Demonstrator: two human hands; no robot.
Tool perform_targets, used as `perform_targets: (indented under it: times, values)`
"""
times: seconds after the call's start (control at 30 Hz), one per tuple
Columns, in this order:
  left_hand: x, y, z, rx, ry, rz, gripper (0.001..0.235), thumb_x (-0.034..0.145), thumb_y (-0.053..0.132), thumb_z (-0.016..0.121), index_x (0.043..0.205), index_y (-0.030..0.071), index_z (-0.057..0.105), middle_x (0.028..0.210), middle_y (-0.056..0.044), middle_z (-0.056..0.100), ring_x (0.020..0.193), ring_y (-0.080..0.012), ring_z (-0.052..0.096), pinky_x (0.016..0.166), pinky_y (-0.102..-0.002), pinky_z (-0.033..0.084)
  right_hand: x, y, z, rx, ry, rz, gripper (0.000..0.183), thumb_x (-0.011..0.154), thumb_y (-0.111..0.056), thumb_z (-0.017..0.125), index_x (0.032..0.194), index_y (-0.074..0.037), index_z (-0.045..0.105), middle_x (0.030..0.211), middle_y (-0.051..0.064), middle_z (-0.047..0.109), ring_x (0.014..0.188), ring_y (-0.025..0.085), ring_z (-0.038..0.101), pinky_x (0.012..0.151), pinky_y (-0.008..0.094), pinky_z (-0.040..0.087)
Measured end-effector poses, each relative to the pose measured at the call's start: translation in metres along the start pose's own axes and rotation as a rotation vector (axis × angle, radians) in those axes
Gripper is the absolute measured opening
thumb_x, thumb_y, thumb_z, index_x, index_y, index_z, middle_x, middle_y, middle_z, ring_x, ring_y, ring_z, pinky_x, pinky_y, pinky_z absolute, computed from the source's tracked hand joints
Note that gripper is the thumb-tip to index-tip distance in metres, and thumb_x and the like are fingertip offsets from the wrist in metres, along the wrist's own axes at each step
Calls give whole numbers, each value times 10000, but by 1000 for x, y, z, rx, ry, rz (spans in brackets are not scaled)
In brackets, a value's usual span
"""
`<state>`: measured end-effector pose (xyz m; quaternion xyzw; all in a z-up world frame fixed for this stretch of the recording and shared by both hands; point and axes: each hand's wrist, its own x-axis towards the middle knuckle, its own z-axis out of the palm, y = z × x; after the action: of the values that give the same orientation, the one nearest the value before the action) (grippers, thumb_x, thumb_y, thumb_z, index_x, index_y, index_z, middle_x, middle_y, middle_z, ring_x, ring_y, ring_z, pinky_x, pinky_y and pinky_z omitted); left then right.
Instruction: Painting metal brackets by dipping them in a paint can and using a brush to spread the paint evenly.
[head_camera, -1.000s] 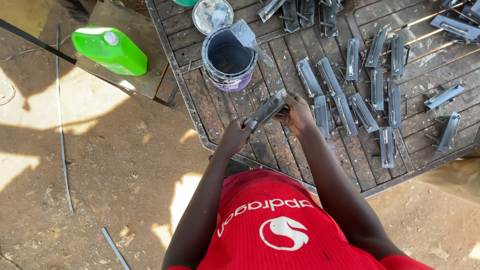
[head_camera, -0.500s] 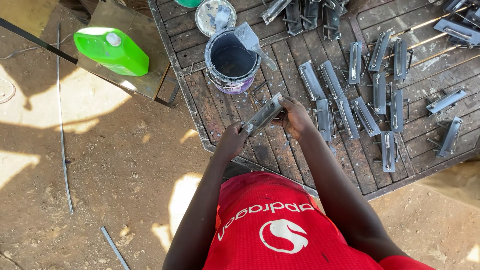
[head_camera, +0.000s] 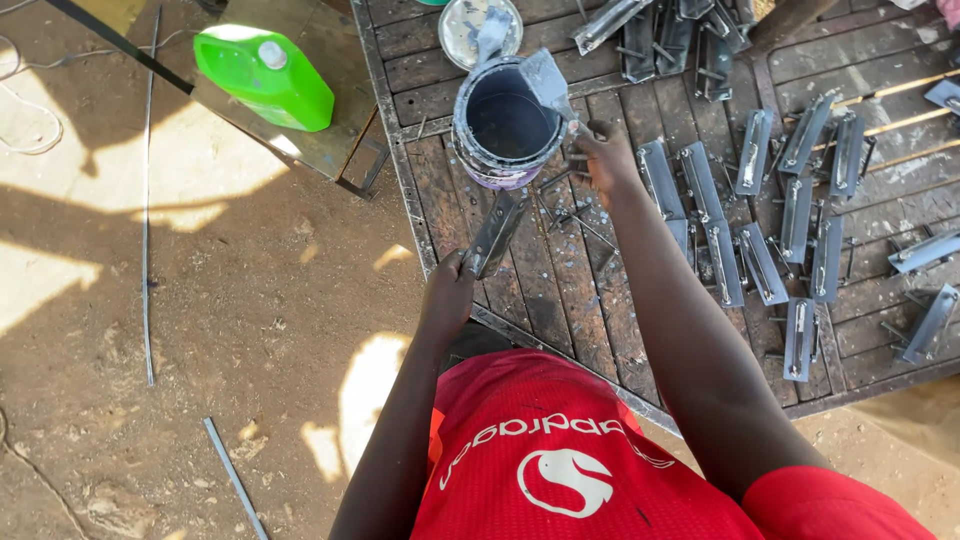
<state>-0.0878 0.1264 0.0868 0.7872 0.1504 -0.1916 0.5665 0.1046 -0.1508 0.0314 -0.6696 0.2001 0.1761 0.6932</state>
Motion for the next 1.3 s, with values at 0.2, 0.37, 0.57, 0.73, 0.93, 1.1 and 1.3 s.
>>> perform_targets:
  times: [0.2,0.37,0.57,0.73,0.93,1.1,1.3]
  values:
    - [-4,-6,-19,-93,173,-45,287,1045,214,491,1062,10,692,813,-229,631,801,-321,600,728,-486,459,-21,-52,23,266,264,-175,246,926,-121,762,1131,-132,627,807,21,571,588,115,654,510,210,596]
    - [0,-8,-42,-189,248,-12,213,1030,232,536,852,150,621,604,34,453,541,-91,365,512,-330,269,-48,-117,30,251,134,-471,83,963,-44,651,988,-105,700,992,31,719,675,80,622,501,226,541]
    - [16,16,-89,-333,296,1,257,1077,136,459,841,122,557,638,27,421,550,-57,318,485,-276,230,-82,-191,93,-814,18,-95,226,1105,-236,508,1265,-87,565,872,17,719,527,26,510,397,172,378]
    - [41,33,-121,-331,263,44,265,1070,128,410,896,102,608,642,13,434,590,-75,350,543,-251,270,-20,-132,100,-1069,-62,-376,247,1033,-317,602,1047,-83,681,916,139,715,791,331,633,684,480,493]
    - [60,44,-141,-349,218,153,238,1042,83,455,933,84,667,633,21,467,620,-45,398,582,-184,324,-9,-117,118,-1256,-85,-454,296,1049,-257,585,1168,-14,705,952,188,681,874,445,703,719,580,602]
    - [64,66,-159,-264,210,192,219,1044,67,483,948,53,679,699,6,530,685,-58,430,600,-198,356,2,-102,110,-1214,-17,-455,271,977,-333,653,1043,-82,730,923,165,698,900,438,701,737,576,575]
    - [109,51,-163,-199,195,196,201,1041,64,526,955,35,705,636,-44,589,534,-74,536,511,-211,405,-15,-105,104,-1098,119,-305,375,983,-413,640,1016,-44,697,888,243,704,906,501,690,755,651,531]
